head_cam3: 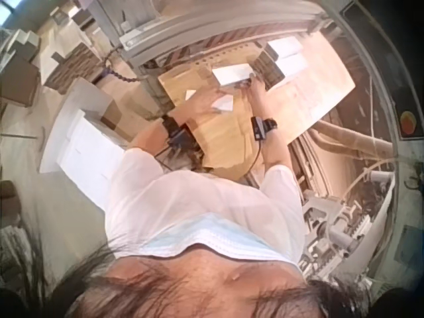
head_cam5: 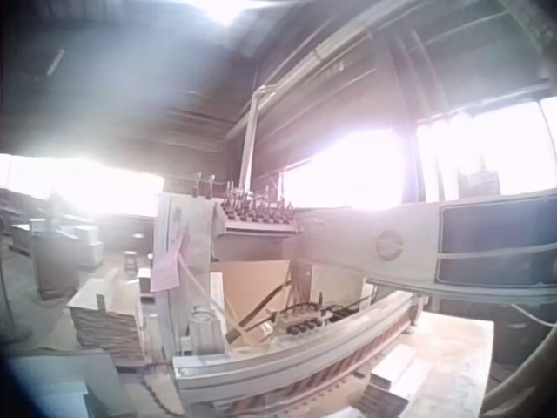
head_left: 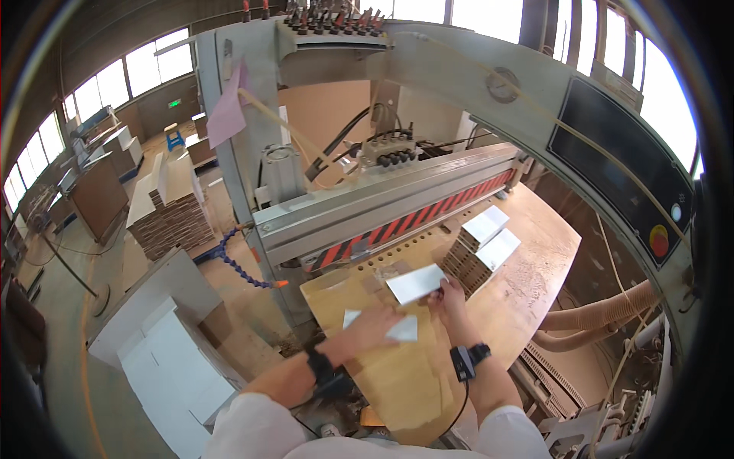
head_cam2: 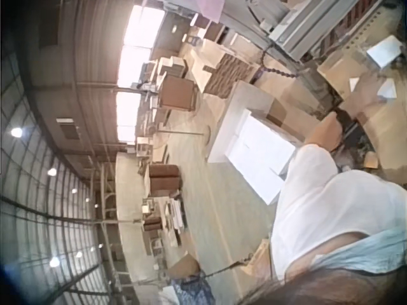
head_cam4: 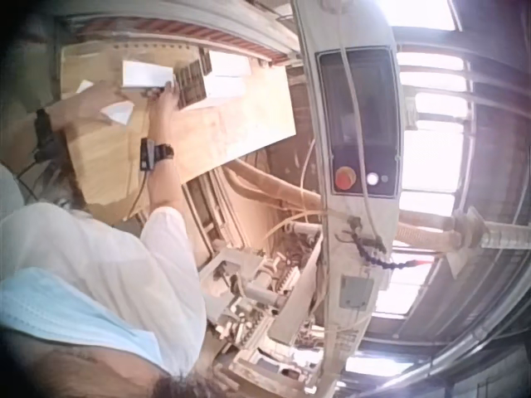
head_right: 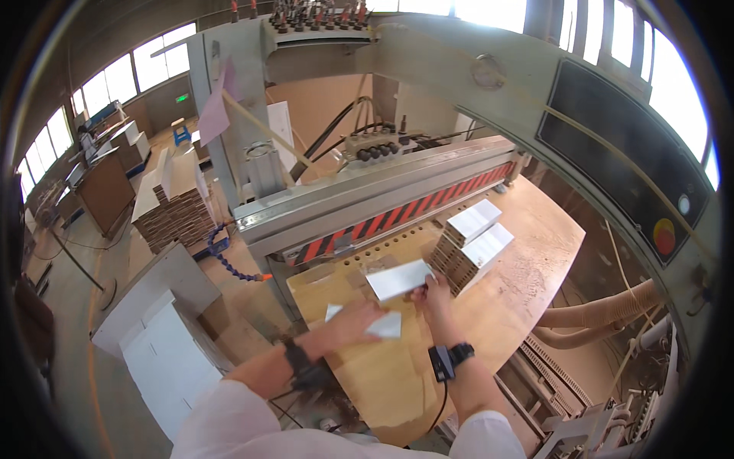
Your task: The recorder picks up white rectangular blocks from a stack, positions them against the guide of an industrial machine for processing, and then stacks the finished pieces on a pallet.
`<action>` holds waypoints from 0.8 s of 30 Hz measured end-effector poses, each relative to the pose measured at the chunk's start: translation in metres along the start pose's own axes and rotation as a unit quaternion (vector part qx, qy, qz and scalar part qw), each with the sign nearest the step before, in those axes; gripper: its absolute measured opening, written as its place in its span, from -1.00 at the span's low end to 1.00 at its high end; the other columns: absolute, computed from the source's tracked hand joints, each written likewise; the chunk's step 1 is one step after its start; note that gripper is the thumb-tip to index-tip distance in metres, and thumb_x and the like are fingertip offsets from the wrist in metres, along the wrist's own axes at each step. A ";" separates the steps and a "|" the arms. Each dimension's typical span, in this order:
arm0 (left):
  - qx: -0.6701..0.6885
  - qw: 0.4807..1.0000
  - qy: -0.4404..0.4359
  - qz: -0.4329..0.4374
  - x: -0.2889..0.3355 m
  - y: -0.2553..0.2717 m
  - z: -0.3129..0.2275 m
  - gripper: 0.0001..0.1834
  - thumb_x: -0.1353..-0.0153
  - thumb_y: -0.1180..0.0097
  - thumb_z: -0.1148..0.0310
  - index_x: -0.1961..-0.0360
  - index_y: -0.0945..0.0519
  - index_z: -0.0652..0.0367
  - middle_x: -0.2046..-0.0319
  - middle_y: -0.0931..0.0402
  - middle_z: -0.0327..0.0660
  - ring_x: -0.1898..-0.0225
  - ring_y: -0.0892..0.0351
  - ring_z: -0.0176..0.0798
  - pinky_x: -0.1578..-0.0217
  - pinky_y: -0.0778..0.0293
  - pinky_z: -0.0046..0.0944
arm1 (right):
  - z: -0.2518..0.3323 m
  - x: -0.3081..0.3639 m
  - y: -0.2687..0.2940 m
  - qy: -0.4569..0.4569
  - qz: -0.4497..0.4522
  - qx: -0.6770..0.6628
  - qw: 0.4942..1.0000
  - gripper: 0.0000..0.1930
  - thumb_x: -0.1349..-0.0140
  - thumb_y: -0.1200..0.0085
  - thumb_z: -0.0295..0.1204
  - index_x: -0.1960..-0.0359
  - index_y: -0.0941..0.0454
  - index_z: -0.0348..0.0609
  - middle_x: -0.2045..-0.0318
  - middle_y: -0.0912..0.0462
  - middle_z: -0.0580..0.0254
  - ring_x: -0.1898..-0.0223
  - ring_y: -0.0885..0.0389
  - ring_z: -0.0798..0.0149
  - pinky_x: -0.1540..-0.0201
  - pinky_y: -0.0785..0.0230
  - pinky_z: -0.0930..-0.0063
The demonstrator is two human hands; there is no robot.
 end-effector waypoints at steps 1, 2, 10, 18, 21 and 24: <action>-0.004 1.000 -0.007 -0.029 0.021 0.000 -0.014 -0.29 0.12 -0.21 0.03 -0.05 -0.36 0.17 0.10 -0.36 -0.03 0.06 -0.33 0.01 0.03 -0.26 -0.12 | -0.005 -0.012 -0.015 0.016 -0.003 0.041 0.999 -0.75 -0.27 0.19 -0.44 0.05 -0.31 -0.24 0.50 -0.46 0.24 0.69 -0.43 0.40 0.71 -0.38 0.59; 0.000 0.999 -0.012 -0.048 0.041 0.001 -0.026 -0.28 0.15 -0.24 0.06 -0.05 -0.36 0.16 0.11 -0.36 -0.05 0.07 -0.34 0.00 0.05 -0.27 -0.13 | -0.011 -0.024 -0.030 0.015 -0.009 0.065 0.998 -0.74 -0.26 0.18 -0.44 0.05 -0.30 -0.26 0.51 -0.46 0.23 0.69 -0.45 0.39 0.70 -0.41 0.58; 0.033 0.975 0.140 -0.170 0.211 0.015 -0.079 -0.33 0.26 -0.33 0.13 0.02 -0.46 0.05 0.18 -0.41 -0.12 0.13 -0.38 -0.07 0.15 -0.32 -0.12 | -0.041 -0.106 -0.087 0.125 0.026 0.259 0.957 -0.80 -0.03 0.01 -0.64 0.26 -0.43 -0.38 0.66 -0.49 0.16 0.72 -0.51 0.31 0.72 -0.39 0.48; 0.021 0.887 0.403 -0.223 0.355 -0.060 -0.092 -0.36 0.26 -0.33 0.19 0.04 -0.46 0.05 0.18 -0.40 -0.10 0.17 -0.37 -0.04 0.21 -0.31 -0.10 | -0.035 -0.125 -0.070 0.435 0.038 0.544 0.717 -0.87 -0.12 0.01 -0.40 0.35 -0.49 -0.16 0.59 -0.51 0.27 0.67 -0.49 0.39 0.61 -0.38 0.51; 0.034 0.863 0.473 -0.172 0.389 -0.090 -0.088 -0.37 0.21 -0.30 0.24 0.02 -0.43 0.04 0.17 -0.38 -0.09 0.16 -0.35 -0.01 0.21 -0.30 -0.09 | -0.038 -0.124 -0.057 0.292 -0.021 0.442 0.848 -0.82 -0.15 0.06 -0.42 0.21 -0.44 -0.15 0.67 -0.42 0.40 0.77 -0.26 0.44 0.74 -0.18 0.51; 0.000 0.846 0.506 -0.169 0.410 -0.100 -0.067 -0.38 0.20 -0.28 0.26 0.01 -0.42 0.09 0.14 -0.36 -0.05 0.14 -0.35 0.01 0.16 -0.30 -0.08 | -0.050 -0.084 -0.043 0.240 -0.004 0.255 0.937 -0.70 -0.20 0.09 -0.44 0.02 -0.33 -0.16 0.30 -0.48 0.30 0.71 -0.28 0.52 0.74 -0.13 0.67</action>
Point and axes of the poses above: each hand's wrist, its own x-axis away from the middle knuckle, its own y-axis out of the back of the hand, z = x × y, the point moved 2 cm from there along -x, towards the middle knuckle
